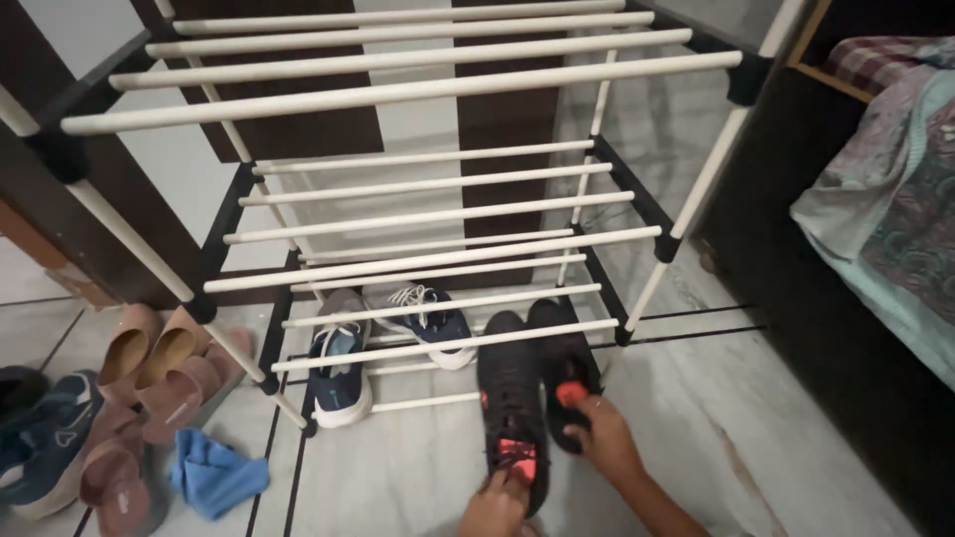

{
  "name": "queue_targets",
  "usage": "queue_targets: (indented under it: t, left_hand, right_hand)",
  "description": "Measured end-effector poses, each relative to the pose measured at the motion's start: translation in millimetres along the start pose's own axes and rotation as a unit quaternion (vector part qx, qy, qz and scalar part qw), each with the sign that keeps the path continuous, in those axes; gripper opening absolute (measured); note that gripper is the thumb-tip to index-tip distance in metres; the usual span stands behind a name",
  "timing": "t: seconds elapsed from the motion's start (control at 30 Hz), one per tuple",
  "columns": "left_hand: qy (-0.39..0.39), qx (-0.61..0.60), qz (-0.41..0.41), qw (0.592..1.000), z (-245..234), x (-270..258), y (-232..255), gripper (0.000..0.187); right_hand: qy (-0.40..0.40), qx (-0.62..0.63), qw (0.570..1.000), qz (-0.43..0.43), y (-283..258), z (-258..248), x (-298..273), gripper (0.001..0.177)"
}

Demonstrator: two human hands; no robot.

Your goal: The person wipes a white shoe rack with a blue cloth, then cleans several pairs of shoes on the floor using the same cloth. The cleaned shoes are placed on the rack.

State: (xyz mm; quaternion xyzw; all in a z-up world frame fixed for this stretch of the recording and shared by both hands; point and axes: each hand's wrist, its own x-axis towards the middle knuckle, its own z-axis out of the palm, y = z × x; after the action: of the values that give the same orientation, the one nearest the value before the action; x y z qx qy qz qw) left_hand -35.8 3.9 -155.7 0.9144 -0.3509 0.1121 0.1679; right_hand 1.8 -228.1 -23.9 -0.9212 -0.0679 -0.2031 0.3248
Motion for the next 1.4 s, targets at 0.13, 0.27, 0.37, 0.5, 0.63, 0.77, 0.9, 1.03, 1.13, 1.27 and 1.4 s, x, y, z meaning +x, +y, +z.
queue_targets:
  t: [0.13, 0.27, 0.37, 0.5, 0.63, 0.77, 0.9, 1.03, 1.13, 1.27, 1.4]
  left_hand:
    - [-0.022, -0.105, -0.022, 0.994, -34, 27, 3, 0.044]
    - [-0.095, -0.131, -0.126, 0.979, -78, 75, -2, 0.048]
    - [-0.106, -0.11, -0.116, 0.981, -89, 104, -5, 0.041]
    - [-0.115, -0.08, -0.131, 0.981, -82, 133, -8, 0.044]
    - [-0.135, -0.053, -0.156, 0.977, -78, 158, -21, 0.044]
    - [-0.146, -0.089, -0.197, 0.965, -78, 167, -33, 0.045]
    - [-0.105, -0.099, -0.181, 0.973, -74, 163, -31, 0.051]
    - [-0.11, -0.116, -0.232, 0.959, -68, 146, -16, 0.041]
    - [-0.094, -0.099, -0.22, 0.966, -70, 126, -8, 0.032]
    - [-0.086, -0.093, -0.248, 0.961, -84, 97, -9, 0.037]
    - [-0.106, -0.095, -0.28, 0.949, -104, 69, -14, 0.033]
  right_hand:
    - [-0.022, -0.012, 0.999, 0.023, 8, -6, 17, 0.045]
    - [-0.032, 0.006, 0.999, 0.003, 7, -12, 34, 0.047]
    - [-0.014, 0.015, 1.0, -0.017, 7, -10, 47, 0.047]
    - [-0.022, -0.023, 0.999, -0.008, 9, -1, 63, 0.046]
    - [-0.044, -0.032, 0.998, 0.016, 14, 5, 79, 0.046]
    - [-0.056, -0.016, 0.998, 0.007, 17, 5, 87, 0.046]
    - [-0.062, 0.002, 0.998, -0.029, 18, 3, 89, 0.048]
    - [-0.1, 0.012, 0.994, -0.03, 17, 7, 80, 0.049]
    - [-0.1, 0.024, 0.993, -0.065, 9, 16, 67, 0.052]
    - [-0.091, 0.023, 0.993, -0.075, -13, 32, 50, 0.052]
    - [-0.086, 0.061, 0.991, -0.083, -40, 42, 35, 0.049]
